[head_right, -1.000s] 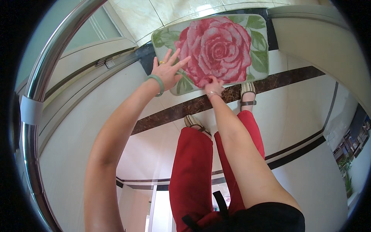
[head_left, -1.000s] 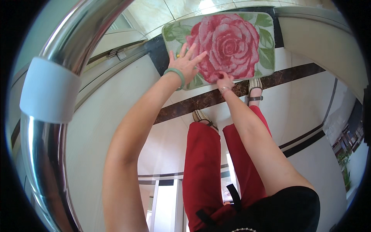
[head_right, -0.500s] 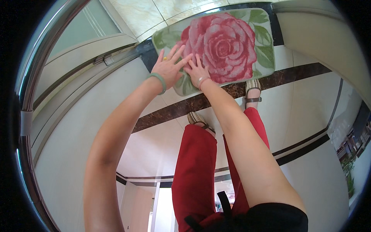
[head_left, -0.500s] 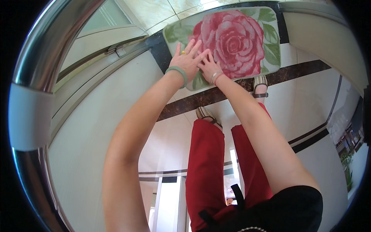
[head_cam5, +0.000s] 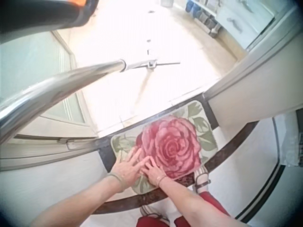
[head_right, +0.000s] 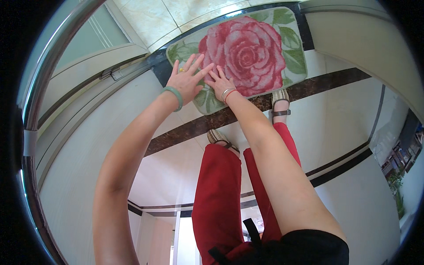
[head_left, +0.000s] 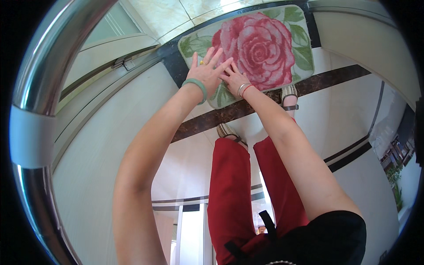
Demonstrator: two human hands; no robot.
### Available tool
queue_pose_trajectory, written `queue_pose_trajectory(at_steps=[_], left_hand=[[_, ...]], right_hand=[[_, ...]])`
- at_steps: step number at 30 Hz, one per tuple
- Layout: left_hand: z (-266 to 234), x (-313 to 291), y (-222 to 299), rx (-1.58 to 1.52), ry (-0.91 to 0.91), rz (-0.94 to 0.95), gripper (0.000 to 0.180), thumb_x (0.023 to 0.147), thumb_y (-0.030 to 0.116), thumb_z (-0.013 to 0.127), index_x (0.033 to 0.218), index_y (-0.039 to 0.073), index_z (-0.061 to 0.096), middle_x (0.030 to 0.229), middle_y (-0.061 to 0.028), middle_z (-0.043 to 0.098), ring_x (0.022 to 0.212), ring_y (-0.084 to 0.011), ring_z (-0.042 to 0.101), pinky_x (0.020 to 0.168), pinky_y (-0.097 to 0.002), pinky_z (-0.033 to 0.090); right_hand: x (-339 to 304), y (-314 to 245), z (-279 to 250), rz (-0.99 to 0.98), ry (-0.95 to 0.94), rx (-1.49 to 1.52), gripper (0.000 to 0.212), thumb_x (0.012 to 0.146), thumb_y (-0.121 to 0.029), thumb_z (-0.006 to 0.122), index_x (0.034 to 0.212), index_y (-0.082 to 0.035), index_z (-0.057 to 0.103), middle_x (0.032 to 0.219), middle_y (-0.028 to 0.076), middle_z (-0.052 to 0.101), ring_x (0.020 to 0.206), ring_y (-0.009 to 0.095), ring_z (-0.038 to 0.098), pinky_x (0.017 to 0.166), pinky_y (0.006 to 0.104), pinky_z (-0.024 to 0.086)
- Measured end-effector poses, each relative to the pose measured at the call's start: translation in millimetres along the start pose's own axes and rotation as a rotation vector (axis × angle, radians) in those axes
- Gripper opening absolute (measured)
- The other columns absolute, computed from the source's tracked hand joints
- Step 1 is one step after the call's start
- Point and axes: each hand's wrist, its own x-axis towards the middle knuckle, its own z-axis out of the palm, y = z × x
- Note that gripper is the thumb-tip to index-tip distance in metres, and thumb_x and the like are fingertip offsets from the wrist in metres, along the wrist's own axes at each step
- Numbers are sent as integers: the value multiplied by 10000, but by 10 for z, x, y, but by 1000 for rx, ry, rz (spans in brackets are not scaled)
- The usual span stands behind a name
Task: The person mops the tiled floor of a bathroom using a flat mop. They move the mop back and forth across the floor, navigating around various items such as a squat toilet, colorful plastic basins, and a small orange stool. The person adjusts their grip on the mop handle and moves systematically through the available floor space.
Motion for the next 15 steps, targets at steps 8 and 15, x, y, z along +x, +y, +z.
queue_pose_trajectory(at_steps=[8, 15], left_hand=[[-52, 130, 53, -1653, 220, -354, 705, 930, 270, 639, 1501, 87, 268, 1495, -195, 359, 1358, -236, 396, 1108, -328, 312], [-468, -145, -46, -1609, 371, -540, 811, 878, 189, 698, 1513, 82, 205, 1473, -219, 374, 1307, -266, 446, 1079, -355, 361]], right_hand=[[-339, 643, -1115, 271, 366, 1733, 732, 969, -595, 372, 1515, -133, 219, 1514, 120, 353, 1395, 276, 325, 1072, 539, 308], [-420, 180, -1714, 116, 445, 1992, 626, 1014, -470, 374, 1468, -52, 272, 1494, 166, 358, 1359, 332, 379, 1059, 524, 386]])
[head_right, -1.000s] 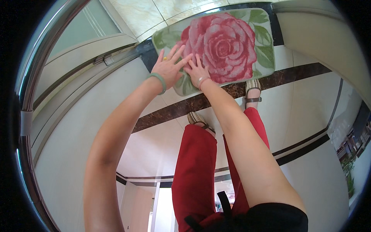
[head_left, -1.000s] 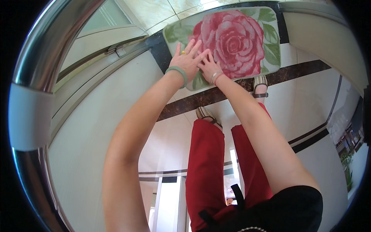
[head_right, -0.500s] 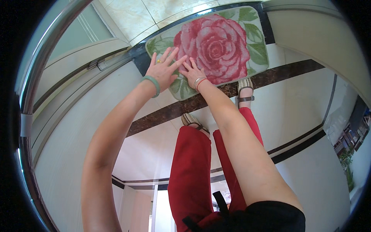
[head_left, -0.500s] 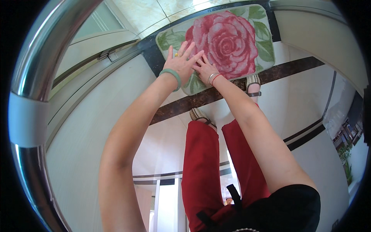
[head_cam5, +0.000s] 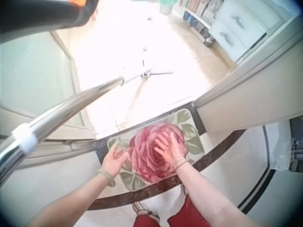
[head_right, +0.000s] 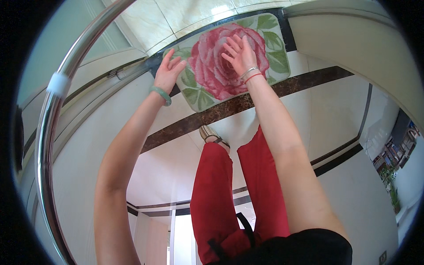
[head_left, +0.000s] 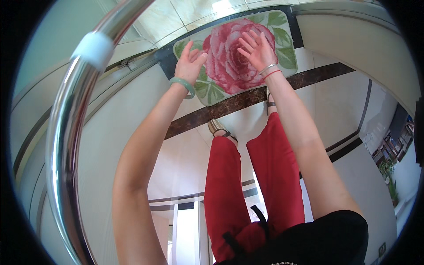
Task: The person mops the tiled floor of a bathroom using a flat mop. They move the mop back and forth across the floor, navigating around various items such as a squat toilet, colorful plastic basins, and a small orange stool. The person adjusts their grip on the mop handle and moves systematically through the available floor space.
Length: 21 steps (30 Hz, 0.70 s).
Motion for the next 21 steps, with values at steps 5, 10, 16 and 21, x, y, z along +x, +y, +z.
queue_pose_trajectory(at_steps=[5, 10, 16, 21], left_hand=[[-105, -273, 627, -94, 308, 394, 969, 819, 27, 716, 1529, 119, 63, 1493, -217, 307, 1300, -323, 443, 1060, -419, 396], [-392, -393, 1140, 133, 330, 665, 898, 807, -48, 691, 1520, 115, 170, 1484, -135, 350, 1322, -282, 437, 1058, -391, 401], [-190, -758, 1706, 221, 142, 839, 844, 814, 4, 716, 1508, 94, 245, 1501, -77, 365, 1326, -218, 437, 1056, -356, 396], [4, -1067, 2039, 131, 176, 804, 730, 866, 101, 699, 1485, 74, 312, 1458, -104, 434, 1302, -201, 455, 1066, -349, 386]], right_hand=[[-152, -85, 517, -56, 74, 114, 688, 1008, -489, 362, 1485, -15, 214, 1519, 208, 285, 1363, 377, 356, 1092, 529, 330], [-325, -281, 1655, -30, -210, 292, 731, 1013, -501, 326, 1468, 52, 182, 1496, 244, 291, 1323, 425, 391, 1074, 531, 369], [-482, -635, 2291, -46, -342, 439, 717, 1018, -505, 284, 1419, 86, 230, 1388, 265, 392, 1213, 411, 497, 1028, 528, 420], [-698, -896, 2623, 66, -364, 517, 647, 1020, -484, 315, 1307, 96, 329, 1258, 257, 492, 1183, 401, 525, 1024, 508, 432]])
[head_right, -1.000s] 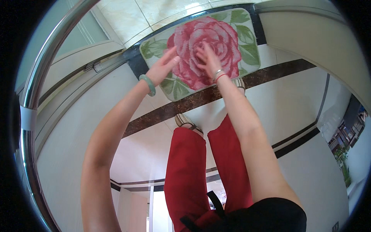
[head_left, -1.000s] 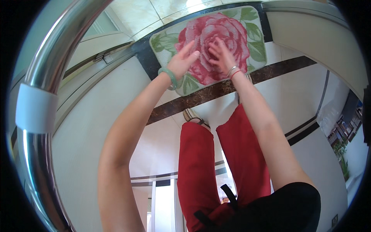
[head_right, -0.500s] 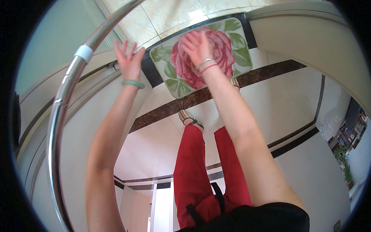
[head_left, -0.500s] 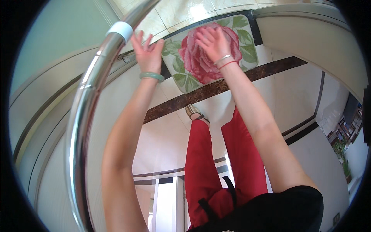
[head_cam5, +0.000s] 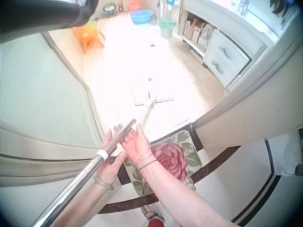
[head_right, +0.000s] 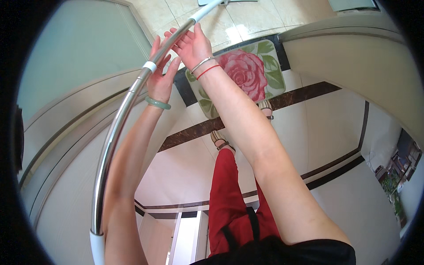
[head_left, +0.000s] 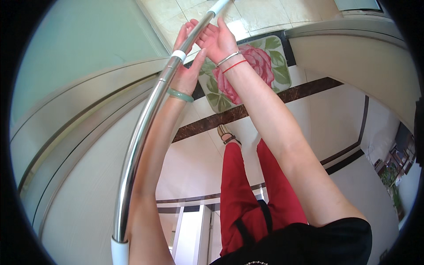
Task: The person mops the tiled floor of a bathroom using a flat mop. They move the mop back and forth across the floor, navigating around various items such as a squat toilet, colorful plastic basins, and a small orange stool. The person adjusts their grip on the mop handle and moves systematically through the available floor space.
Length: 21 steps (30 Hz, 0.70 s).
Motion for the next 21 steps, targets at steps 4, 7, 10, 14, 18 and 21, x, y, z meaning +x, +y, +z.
queue_pose_trajectory(at_steps=[4, 7, 10, 14, 18, 21], left_hand=[[99, 49, 323, -45, 30, -78, 596, 938, 163, 627, 1455, 41, 358, 1433, -131, 459, 1293, -203, 462, 1088, -353, 362], [262, 35, 585, -53, 67, -123, 549, 959, 178, 598, 1435, 19, 376, 1416, -143, 475, 1304, -215, 449, 1095, -361, 352], [427, -47, 834, -56, 163, -110, 513, 971, 174, 574, 1416, -3, 389, 1415, -162, 468, 1304, -230, 448, 1078, -353, 371], [724, -305, 1150, -199, 343, -151, 440, 993, 157, 513, 1384, -18, 419, 1400, -176, 466, 1267, -216, 471, 1038, -332, 413], [771, -416, 1299, -175, 331, -169, 376, 1001, 195, 506, 1310, -18, 497, 1344, -154, 516, 1204, -198, 511, 1030, -323, 413], [715, -338, 1291, -135, 344, -197, 358, 997, 213, 522, 1272, -16, 530, 1307, -136, 551, 1195, -190, 514, 1026, -326, 410]], right_hand=[[-92, -161, 252, 23, 68, 17, 517, 1034, -381, 356, 1244, 91, 361, 1227, 249, 510, 1157, 388, 537, 1011, 488, 447], [-139, -276, 318, 41, 111, 39, 382, 1029, -258, 396, 1162, 100, 409, 1174, 258, 533, 1102, 374, 554, 978, 486, 472], [-263, -353, 450, 95, 193, 66, 284, 999, -147, 441, 1101, 118, 441, 1069, 261, 564, 1022, 379, 577, 925, 502, 502], [-368, -567, 485, 123, 349, -70, 207, 975, -60, 433, 1075, 121, 439, 975, 213, 563, 862, 367, 599, 829, 511, 532], [-460, -672, 532, 176, 347, -315, 180, 967, -22, 408, 1078, 120, 407, 921, 204, 554, 768, 322, 583, 726, 473, 538], [-327, -655, 589, 198, 416, -382, 190, 965, -8, 394, 1111, 111, 373, 899, 203, 549, 767, 324, 583, 691, 472, 541]])
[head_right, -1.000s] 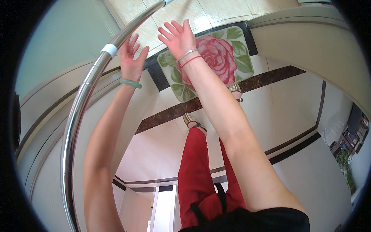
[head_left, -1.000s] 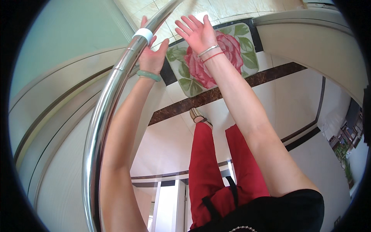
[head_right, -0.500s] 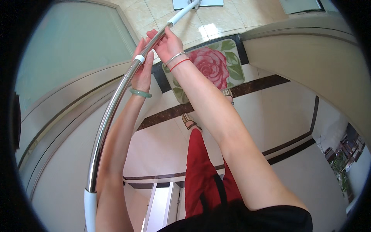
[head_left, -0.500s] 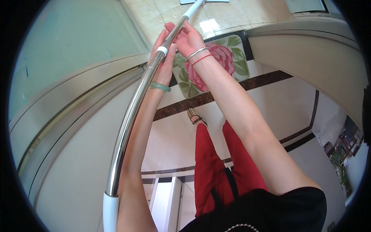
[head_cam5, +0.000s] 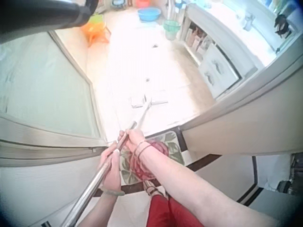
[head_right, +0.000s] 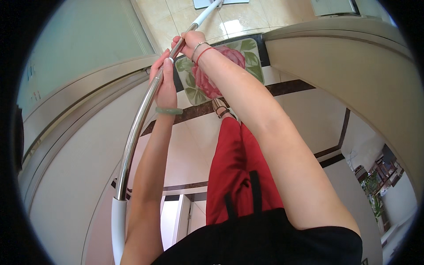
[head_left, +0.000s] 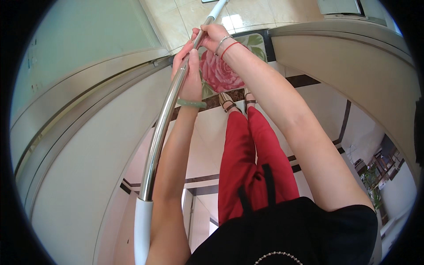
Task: The person mops the tiled floor of a bathroom using a flat mop. They move the mop back and forth across the floor, navigating around various items such as a squat toilet, colorful plastic basins, and a small orange stool. The person adjusts their grip on the mop handle and moves systematically through the available floor space.
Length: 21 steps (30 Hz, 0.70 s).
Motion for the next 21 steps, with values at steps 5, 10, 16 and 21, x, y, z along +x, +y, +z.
queue_pose_trajectory(at_steps=[5, 10, 16, 21], left_hand=[[-110, 61, 70, 40, -10, -82, 337, 983, 255, 565, 1202, 0, 584, 1290, -128, 579, 1209, -198, 513, 1055, -340, 375], [-159, 59, 71, -8, -9, -115, 343, 981, 270, 572, 1198, 4, 587, 1274, -127, 586, 1195, -199, 518, 1047, -344, 381], [-149, 83, -2, -27, -16, -87, 309, 984, 213, 561, 1204, -3, 578, 1281, -131, 581, 1203, -199, 515, 1049, -344, 381], [-209, 24, 90, -15, -45, -104, 400, 974, 127, 549, 1337, -16, 461, 1369, -161, 506, 1266, -218, 474, 1068, -346, 363]], right_hand=[[69, 68, 50, -3, 28, 0, 211, 967, -14, 387, 1147, 93, 362, 893, 188, 550, 721, 310, 586, 647, 459, 551], [81, 128, 36, -20, 39, -17, 215, 967, -23, 386, 1151, 86, 366, 904, 186, 550, 737, 306, 581, 665, 462, 546], [116, 107, 28, -16, 48, -20, 206, 959, -29, 397, 1138, 69, 374, 909, 190, 548, 753, 318, 575, 672, 469, 537], [83, 98, 97, 17, 59, 12, 181, 949, -27, 398, 1101, 72, 388, 875, 172, 544, 697, 289, 555, 631, 450, 526]])
